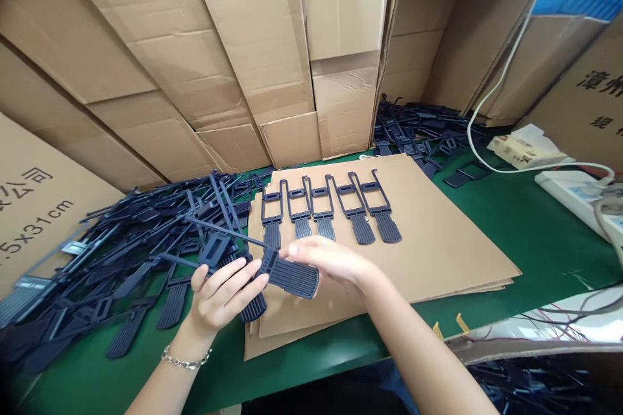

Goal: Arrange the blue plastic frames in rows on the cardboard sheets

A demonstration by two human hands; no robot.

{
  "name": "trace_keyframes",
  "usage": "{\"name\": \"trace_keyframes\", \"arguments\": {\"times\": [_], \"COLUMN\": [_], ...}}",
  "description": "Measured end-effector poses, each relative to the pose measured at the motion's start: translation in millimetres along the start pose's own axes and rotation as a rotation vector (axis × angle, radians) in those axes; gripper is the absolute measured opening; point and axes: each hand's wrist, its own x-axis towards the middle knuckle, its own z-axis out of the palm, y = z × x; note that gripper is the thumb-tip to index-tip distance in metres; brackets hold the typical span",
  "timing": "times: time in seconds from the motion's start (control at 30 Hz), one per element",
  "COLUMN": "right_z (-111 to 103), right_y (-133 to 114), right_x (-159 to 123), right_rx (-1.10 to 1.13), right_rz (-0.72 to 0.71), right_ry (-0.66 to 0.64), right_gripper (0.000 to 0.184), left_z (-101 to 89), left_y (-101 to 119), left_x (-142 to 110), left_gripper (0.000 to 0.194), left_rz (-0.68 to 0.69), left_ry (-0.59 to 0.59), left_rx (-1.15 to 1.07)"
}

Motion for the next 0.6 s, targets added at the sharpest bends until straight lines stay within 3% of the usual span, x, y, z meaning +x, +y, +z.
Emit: {"name": "trace_keyframes", "arguments": {"times": [0.13, 0.27, 0.37, 0.5, 0.6], "right_z": [-2, 4, -8, -60, -108], "right_y": [8, 15, 18, 28, 42], "right_x": [-17, -23, -31, -55, -83], "right_rx": [-0.140, -0.055, 0.017, -0.029, -0.298], "right_rz": [0.082, -0.004, -0.106, -0.143, 0.073], "right_ry": [-0.035, 0.078, 0.345, 0.849, 1.142], "right_gripper": [0.048, 0.039, 0.042, 0.041, 0.042], "left_z": [6.0, 11.7, 13.7, 13.6, 14.3], "left_y": [3, 6, 5, -1, -5], "left_x": [6, 12, 16, 14, 7], "left_gripper": [0.023, 0.027, 0.030, 0.028, 0.022], "left_rz": [0.038, -0.022, -0.071, -0.134, -0.199], "left_ry": [-0.019, 0.018, 0.037, 0.025, 0.014], "left_rx": [-0.010, -0.025, -0.039, -0.050, -0.059]}}
